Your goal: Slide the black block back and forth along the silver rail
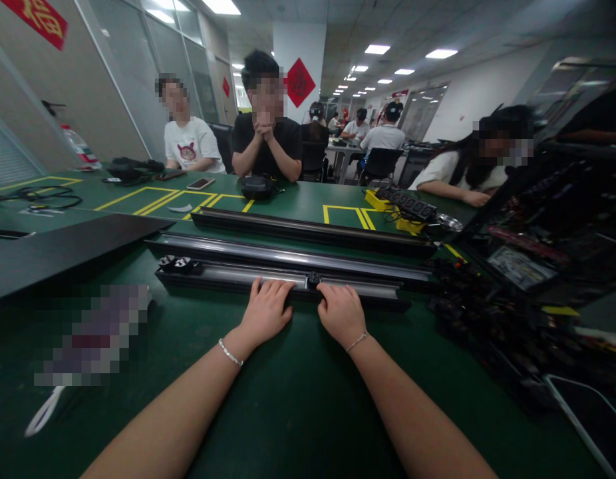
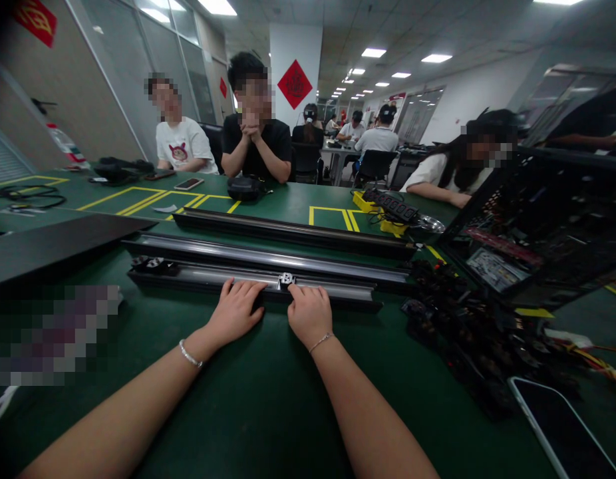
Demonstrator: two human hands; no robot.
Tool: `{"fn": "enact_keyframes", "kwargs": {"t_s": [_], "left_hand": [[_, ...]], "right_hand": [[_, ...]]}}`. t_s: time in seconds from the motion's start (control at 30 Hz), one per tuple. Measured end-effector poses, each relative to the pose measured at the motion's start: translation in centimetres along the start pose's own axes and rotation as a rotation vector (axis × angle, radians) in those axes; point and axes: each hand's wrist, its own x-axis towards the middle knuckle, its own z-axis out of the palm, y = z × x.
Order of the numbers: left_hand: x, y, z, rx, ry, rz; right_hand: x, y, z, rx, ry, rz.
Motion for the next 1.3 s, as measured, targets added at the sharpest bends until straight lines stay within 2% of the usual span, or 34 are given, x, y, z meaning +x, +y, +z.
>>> {"fn": "enact_keyframes", "kwargs": {"t_s": [0.2, 0.4, 0.73, 1.3], "left_hand": [[0.1, 0.0, -0.2, -0.005, -0.016, -0.006], [0.1, 0.1, -0.4, -0.012, -0.026, -0.008], [0.1, 0.0, -0.3, -0.011, -0.022, -0.008], [0.1, -0.1, -0.4, -0.017, -0.042, -0.005]], "right_hand": [[0.0, 0.4, -0.4, -0.012, -0.013, -0.015], [-0.1, 1.4, -0.9, -0.027, -0.013, 0.049], [0.0, 1.8, -0.7, -0.005, 0.007, 0.045], [0.2, 3.5, -1.0, -0.044, 0.035, 0.121]]}}
